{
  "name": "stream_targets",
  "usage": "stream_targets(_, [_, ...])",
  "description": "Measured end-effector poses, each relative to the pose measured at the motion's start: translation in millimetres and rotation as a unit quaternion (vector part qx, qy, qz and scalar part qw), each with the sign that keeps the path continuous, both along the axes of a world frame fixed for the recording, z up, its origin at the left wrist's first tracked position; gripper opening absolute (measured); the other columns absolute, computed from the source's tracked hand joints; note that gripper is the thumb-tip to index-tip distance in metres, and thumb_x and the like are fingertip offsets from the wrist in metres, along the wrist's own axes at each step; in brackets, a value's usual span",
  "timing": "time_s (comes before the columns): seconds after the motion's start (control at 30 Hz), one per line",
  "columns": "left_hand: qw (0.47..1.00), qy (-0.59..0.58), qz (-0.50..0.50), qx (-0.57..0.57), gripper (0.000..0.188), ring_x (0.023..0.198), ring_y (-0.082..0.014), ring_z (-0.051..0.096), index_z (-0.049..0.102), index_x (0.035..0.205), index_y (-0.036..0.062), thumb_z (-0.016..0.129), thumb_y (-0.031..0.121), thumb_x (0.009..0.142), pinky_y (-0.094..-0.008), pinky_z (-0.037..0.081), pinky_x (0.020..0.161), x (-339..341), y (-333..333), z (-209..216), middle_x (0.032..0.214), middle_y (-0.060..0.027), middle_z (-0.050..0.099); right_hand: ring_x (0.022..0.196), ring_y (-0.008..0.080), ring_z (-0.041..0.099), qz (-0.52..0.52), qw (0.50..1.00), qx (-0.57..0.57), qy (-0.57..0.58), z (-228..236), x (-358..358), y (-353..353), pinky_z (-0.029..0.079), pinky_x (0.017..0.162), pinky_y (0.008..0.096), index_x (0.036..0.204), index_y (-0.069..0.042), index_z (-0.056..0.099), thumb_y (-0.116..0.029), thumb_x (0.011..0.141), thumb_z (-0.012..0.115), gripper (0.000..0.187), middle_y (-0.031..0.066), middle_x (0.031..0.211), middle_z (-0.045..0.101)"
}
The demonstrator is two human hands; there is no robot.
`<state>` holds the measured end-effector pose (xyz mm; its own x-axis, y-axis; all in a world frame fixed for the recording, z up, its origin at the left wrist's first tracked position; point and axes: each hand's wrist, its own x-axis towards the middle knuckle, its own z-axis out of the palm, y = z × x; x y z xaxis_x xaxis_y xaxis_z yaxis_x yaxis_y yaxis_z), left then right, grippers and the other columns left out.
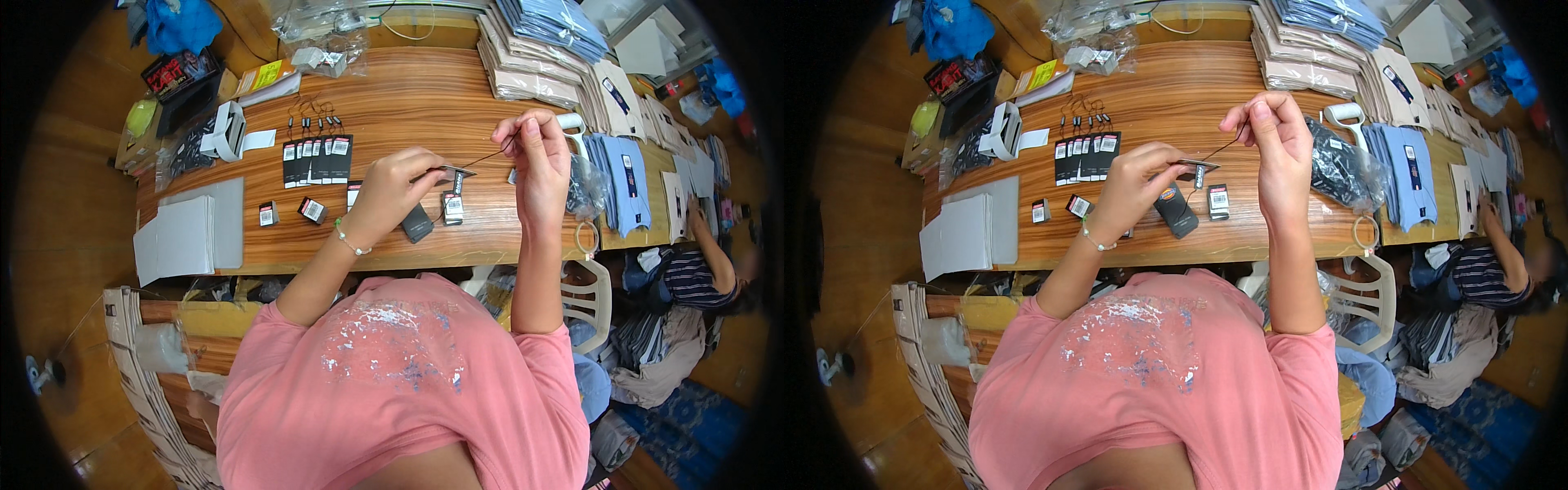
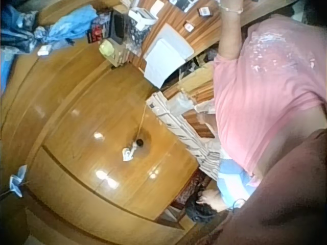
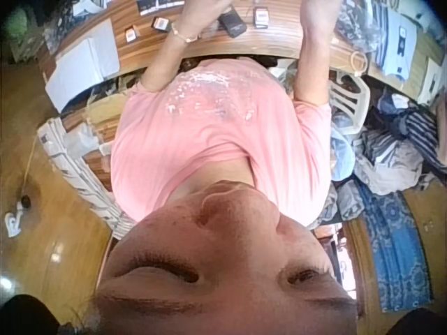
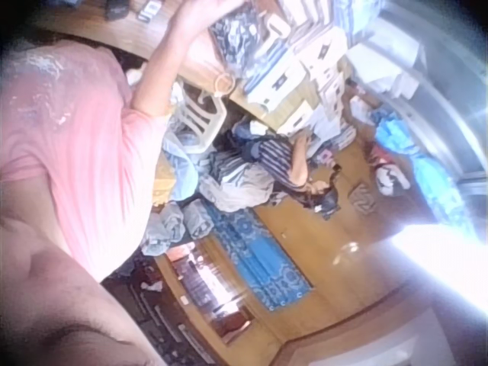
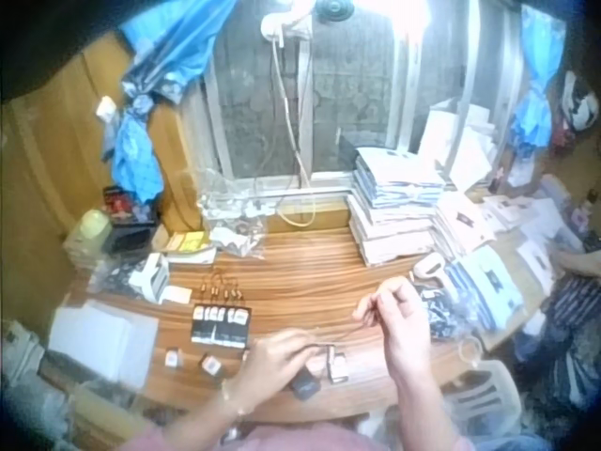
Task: The person threads plastic fasteners through cardboard labels and attaches them to black fabric items on a wooden desk.
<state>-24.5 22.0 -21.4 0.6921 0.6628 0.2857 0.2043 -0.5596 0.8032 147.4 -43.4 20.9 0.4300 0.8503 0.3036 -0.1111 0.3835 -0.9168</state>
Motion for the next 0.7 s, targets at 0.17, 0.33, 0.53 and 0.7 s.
stream_targets(0.17, [0.994, -0.036, -0.011, -0.105, 0.038, 0.101, -0.0212, 0.055, 0.055, 0.112, 0.0021, 0.062, 0.019, 0.079, -0.0290, 0.040, 0.087, -28.7, 33.7, -13.0, 0.110, -0.0117, 0.058, 0.067, 0.0099, 0.049, 0.011, 1.000, 0.028, -0.003, 7.3, -10.2, -2.7, 0.038, 0.064, 0.0213, 0.087, -0.002, 0.052, -0.013, 0.089, 0.048, 0.012, 0.0072, 0.073, 0.057])
stream_targets(0.33, [0.932, 0.356, 0.072, 0.018, 0.051, 0.103, -0.0281, 0.050, 0.055, 0.110, 0.0035, 0.070, 0.030, 0.069, -0.0357, 0.040, 0.087, -85.4, 68.3, -74.4, 0.108, -0.0123, 0.056, 0.069, 0.0121, 0.054, 0.000, 0.999, 0.026, -0.034, 11.6, -17.4, -6.7, 0.042, 0.067, 0.0231, 0.087, 0.001, 0.055, -0.007, 0.086, 0.052, 0.008, 0.0072, 0.073, 0.057])
stream_targets(0.53, [0.910, 0.390, 0.109, 0.093, 0.057, 0.097, -0.0279, 0.049, 0.060, 0.103, 0.0058, 0.078, 0.029, 0.055, -0.0371, 0.039, 0.085, -93.9, 58.8, -125.5, 0.100, -0.0095, 0.057, 0.069, 0.0102, 0.055, 0.033, 0.999, -0.009, -0.030, 0.2, -12.5, 1.0, 0.042, 0.066, 0.0212, 0.091, 0.004, 0.061, -0.004, 0.082, 0.058, 0.013, 0.0060, 0.076, 0.059])
stream_targets(0.7, [0.932, 0.311, 0.120, 0.143, 0.047, 0.092, -0.0251, 0.049, 0.060, 0.097, 0.0056, 0.077, 0.024, 0.057, -0.0365, 0.039, 0.081, -96.5, 54.5, -130.7, 0.093, -0.0065, 0.057, 0.070, 0.0094, 0.055, 0.065, 0.995, -0.073, -0.013, -4.6, -23.0, 5.6, 0.043, 0.068, 0.0206, 0.099, 0.003, 0.061, -0.003, 0.080, 0.059, 0.020, 0.0049, 0.078, 0.059])
